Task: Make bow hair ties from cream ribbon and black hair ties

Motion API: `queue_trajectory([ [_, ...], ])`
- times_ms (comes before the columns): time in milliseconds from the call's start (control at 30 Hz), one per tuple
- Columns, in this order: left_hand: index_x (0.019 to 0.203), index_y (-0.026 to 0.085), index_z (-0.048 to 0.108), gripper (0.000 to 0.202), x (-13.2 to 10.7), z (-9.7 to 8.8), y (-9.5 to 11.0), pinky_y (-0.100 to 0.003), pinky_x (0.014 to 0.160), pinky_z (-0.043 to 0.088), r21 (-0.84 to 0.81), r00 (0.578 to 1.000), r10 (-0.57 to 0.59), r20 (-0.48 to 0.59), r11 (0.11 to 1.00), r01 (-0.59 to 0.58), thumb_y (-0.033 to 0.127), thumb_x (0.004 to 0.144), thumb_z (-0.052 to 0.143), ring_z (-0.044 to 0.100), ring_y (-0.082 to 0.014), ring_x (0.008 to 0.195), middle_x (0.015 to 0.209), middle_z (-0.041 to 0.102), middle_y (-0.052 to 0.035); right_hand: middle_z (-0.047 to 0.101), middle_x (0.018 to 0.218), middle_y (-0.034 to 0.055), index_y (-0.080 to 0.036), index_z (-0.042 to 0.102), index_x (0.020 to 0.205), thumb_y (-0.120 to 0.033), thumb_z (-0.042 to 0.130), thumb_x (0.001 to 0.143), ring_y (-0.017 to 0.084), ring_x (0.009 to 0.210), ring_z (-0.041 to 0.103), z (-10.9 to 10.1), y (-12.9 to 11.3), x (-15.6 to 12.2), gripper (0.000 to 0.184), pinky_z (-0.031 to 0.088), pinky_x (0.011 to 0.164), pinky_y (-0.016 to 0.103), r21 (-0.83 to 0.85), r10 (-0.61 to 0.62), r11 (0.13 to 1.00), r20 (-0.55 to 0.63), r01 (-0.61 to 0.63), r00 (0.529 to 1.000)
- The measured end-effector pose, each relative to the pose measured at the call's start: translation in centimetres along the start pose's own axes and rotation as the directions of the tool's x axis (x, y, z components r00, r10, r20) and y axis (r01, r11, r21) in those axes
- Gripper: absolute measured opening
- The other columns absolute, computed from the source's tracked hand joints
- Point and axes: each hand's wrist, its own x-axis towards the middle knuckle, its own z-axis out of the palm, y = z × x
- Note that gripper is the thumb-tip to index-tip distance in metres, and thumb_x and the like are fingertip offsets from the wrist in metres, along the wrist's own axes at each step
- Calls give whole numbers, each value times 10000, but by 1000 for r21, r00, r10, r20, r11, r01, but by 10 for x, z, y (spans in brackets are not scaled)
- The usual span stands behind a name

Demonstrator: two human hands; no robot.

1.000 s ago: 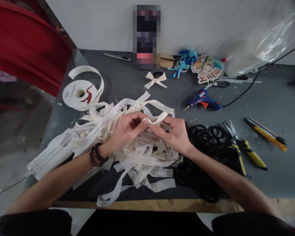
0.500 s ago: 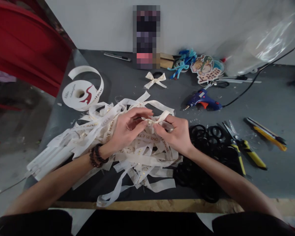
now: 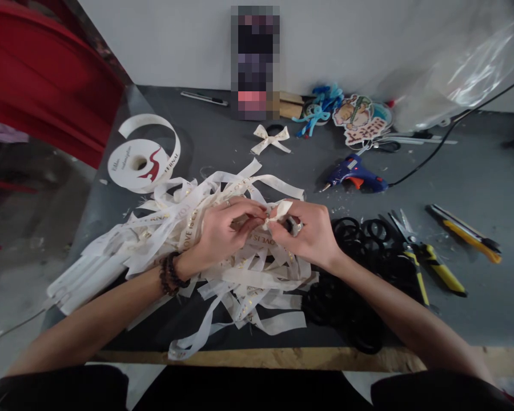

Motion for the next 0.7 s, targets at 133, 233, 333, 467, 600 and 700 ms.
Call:
queue_trajectory([
  [133,957,208,687,150,2,0,0,-291,741,561,-19,996,-9,89,1000,11,71,928,633,723,-159,826,956,781,-42,692,737,-20,-212,710,806,-237,667,846,116,621,535,-1,2,0,64,435,633,291,30,7,1000,25,-8,1000],
  [233,957,209,636,191,1,1,-3,-283,699,510,7,993,19,119,1000,-20,34,889,598,679,-151,781,898,732,-26,699,751,-20,-210,717,843,-228,659,857,114,630,533,-1,1,0,62,430,623,283,62,-2,998,41,0,999],
  [333,966,211,564,216,0,1,-6,-295,689,474,46,990,48,132,997,-55,16,872,560,630,-156,781,909,681,-29,691,730,-28,-211,717,851,-218,655,864,109,614,529,-1,1,1,63,424,601,271,62,-9,998,32,7,999],
  [467,945,217,507,172,-2,1,-7,-305,668,442,27,999,-5,53,1000,3,46,944,511,576,-156,748,898,637,-31,666,686,-41,-214,708,829,-216,667,843,110,596,558,2,1,0,43,450,610,268,-14,-34,999,-42,33,999],
  [600,952,215,501,116,-2,0,-7,-335,707,460,-67,997,-3,74,998,8,119,1016,484,596,-183,832,951,623,-59,688,701,-16,-212,687,763,-206,648,823,145,649,640,7,4,-1,72,496,648,291,-143,-108,985,-79,96,991],
  [700,958,212,502,105,0,-1,-6,-325,681,455,-141,995,-9,95,990,22,158,1044,476,569,-175,815,968,606,-64,713,705,-4,-211,696,765,-202,653,831,162,655,675,10,5,-3,79,517,648,303,-227,-187,961,-120,157,975],
])
